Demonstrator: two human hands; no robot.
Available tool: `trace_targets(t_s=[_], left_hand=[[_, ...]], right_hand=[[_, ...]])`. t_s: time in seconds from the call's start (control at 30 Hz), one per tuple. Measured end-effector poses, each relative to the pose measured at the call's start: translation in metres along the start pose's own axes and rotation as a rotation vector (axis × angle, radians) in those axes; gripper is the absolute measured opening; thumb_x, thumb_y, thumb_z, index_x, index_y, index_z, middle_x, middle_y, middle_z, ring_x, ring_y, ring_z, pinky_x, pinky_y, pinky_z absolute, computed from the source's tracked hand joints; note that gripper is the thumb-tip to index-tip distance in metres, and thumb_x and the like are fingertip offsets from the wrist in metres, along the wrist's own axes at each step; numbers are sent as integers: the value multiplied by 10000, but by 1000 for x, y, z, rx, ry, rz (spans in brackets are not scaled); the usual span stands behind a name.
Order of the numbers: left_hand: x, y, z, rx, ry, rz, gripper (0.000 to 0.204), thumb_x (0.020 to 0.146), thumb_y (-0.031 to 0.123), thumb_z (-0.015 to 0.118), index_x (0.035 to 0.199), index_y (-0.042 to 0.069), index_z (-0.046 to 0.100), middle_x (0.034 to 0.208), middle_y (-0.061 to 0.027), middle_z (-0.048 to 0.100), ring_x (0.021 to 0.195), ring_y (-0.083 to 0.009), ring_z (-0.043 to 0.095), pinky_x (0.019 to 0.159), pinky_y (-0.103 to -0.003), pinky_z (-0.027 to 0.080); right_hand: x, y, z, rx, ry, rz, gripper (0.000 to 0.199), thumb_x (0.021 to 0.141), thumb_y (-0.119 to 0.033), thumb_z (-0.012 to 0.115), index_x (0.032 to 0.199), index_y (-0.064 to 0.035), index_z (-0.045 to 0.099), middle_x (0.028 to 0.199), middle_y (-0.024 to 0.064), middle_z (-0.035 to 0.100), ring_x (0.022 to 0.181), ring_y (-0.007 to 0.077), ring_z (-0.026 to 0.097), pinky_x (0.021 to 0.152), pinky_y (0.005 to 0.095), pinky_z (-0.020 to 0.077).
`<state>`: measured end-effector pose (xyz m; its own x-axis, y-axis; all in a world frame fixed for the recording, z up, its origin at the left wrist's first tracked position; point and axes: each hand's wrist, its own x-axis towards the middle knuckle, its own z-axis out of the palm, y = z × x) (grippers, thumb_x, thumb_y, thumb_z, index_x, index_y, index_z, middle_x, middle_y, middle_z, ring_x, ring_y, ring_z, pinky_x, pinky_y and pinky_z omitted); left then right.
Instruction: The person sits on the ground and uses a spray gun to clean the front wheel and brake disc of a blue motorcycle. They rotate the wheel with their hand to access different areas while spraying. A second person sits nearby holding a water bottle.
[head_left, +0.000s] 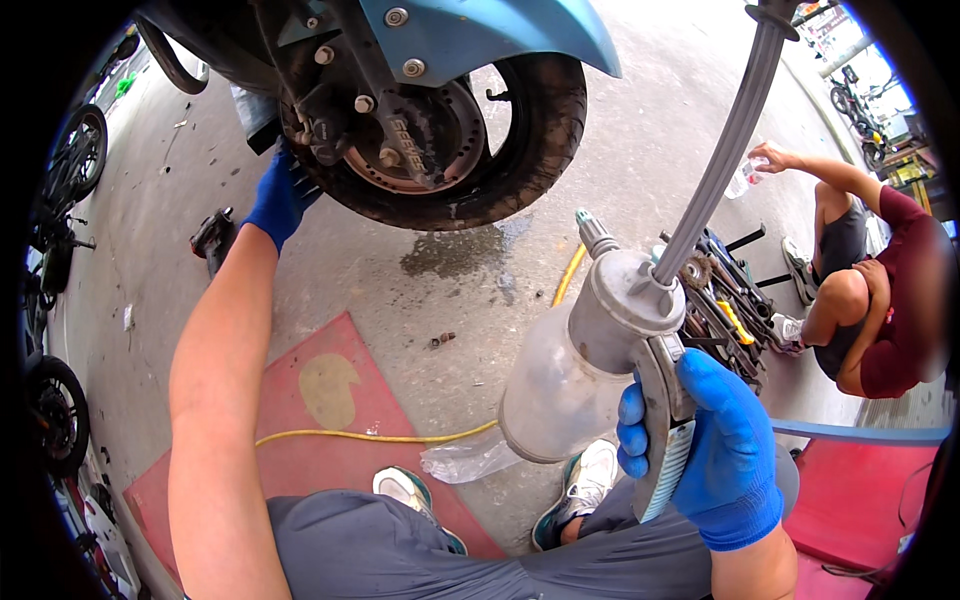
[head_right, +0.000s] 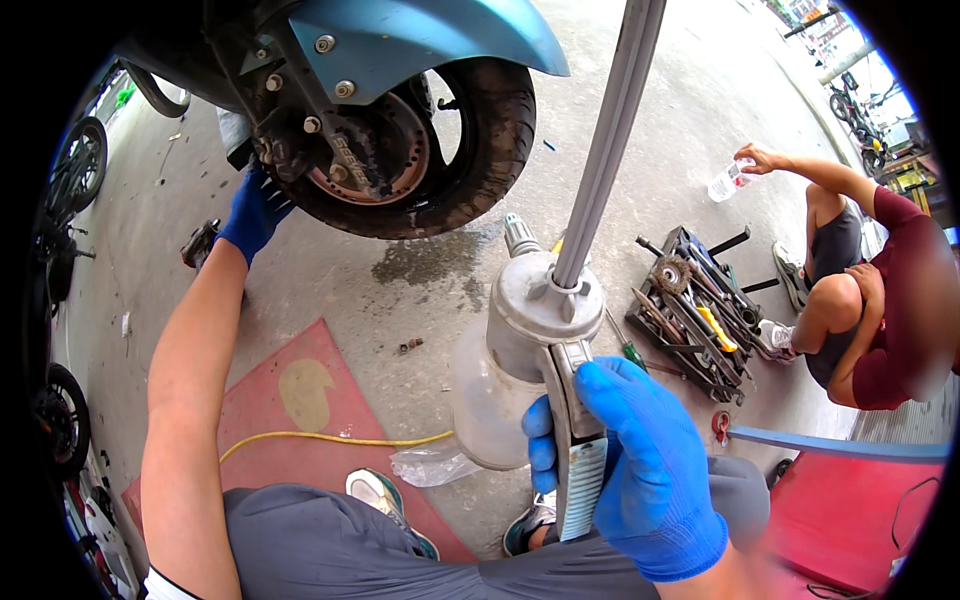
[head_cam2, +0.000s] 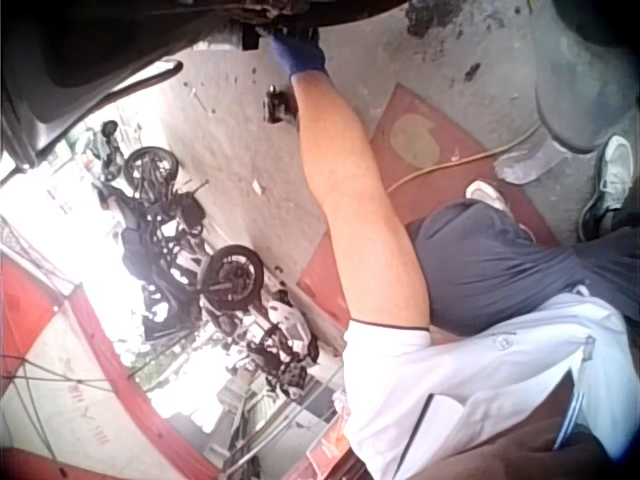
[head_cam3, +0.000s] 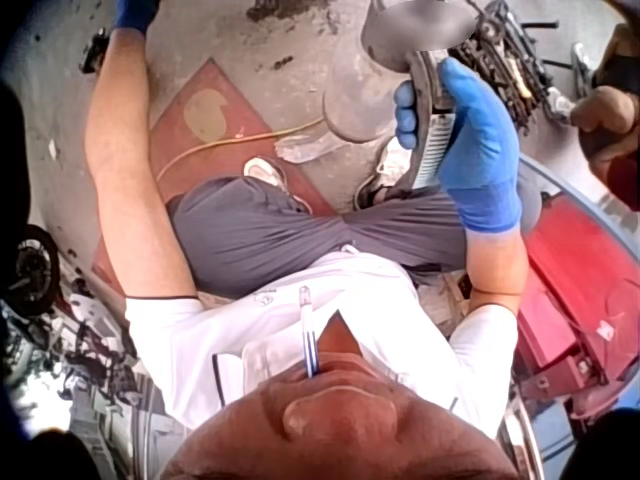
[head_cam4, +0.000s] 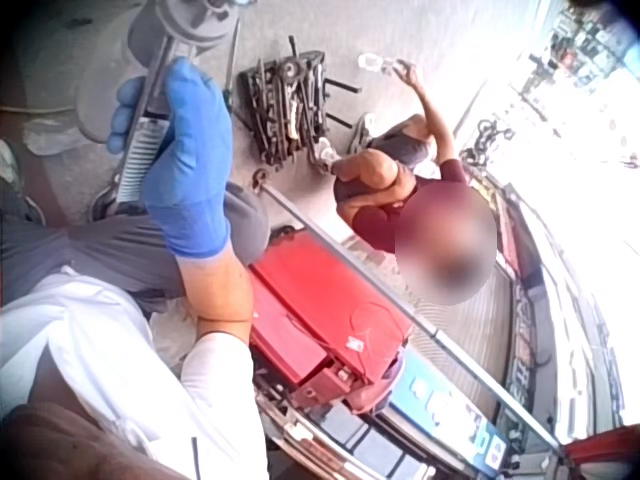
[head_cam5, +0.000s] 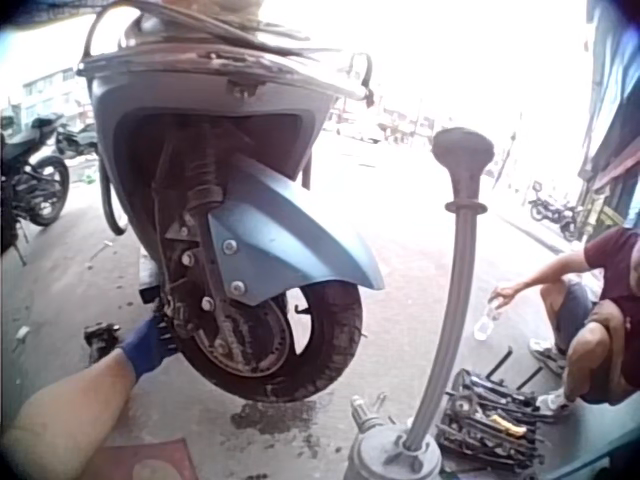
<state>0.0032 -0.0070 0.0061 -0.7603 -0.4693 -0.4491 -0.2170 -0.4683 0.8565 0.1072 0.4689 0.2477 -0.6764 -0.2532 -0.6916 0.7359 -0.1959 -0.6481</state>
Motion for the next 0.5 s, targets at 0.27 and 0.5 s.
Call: trace_targets(t_s=[0.27, 0.5], left_hand=[[-8, -14, -7, 28, -115, -127, 596, 928, 609, 456, 1260, 117, 515, 1261, -90, 559, 1131, -257, 531, 995, -434, 397], [12, -18, -26, 50, -42, -149, 534, 930, 596, 459, 1192, 140, 554, 1142, -59, 622, 1048, -225, 572, 937, -379, 436]], right_hand=[[1, -1, -3, 13, 20, -1, 266, 943, -275, 544, 1026, -25, 576, 829, 140, 669, 644, 218, 635, 589, 331, 533], [0, -1, -1, 2, 1, -25, 259, 944, -263, 538, 1017, -18, 576, 835, 139, 668, 664, 211, 636, 608, 329, 528]])
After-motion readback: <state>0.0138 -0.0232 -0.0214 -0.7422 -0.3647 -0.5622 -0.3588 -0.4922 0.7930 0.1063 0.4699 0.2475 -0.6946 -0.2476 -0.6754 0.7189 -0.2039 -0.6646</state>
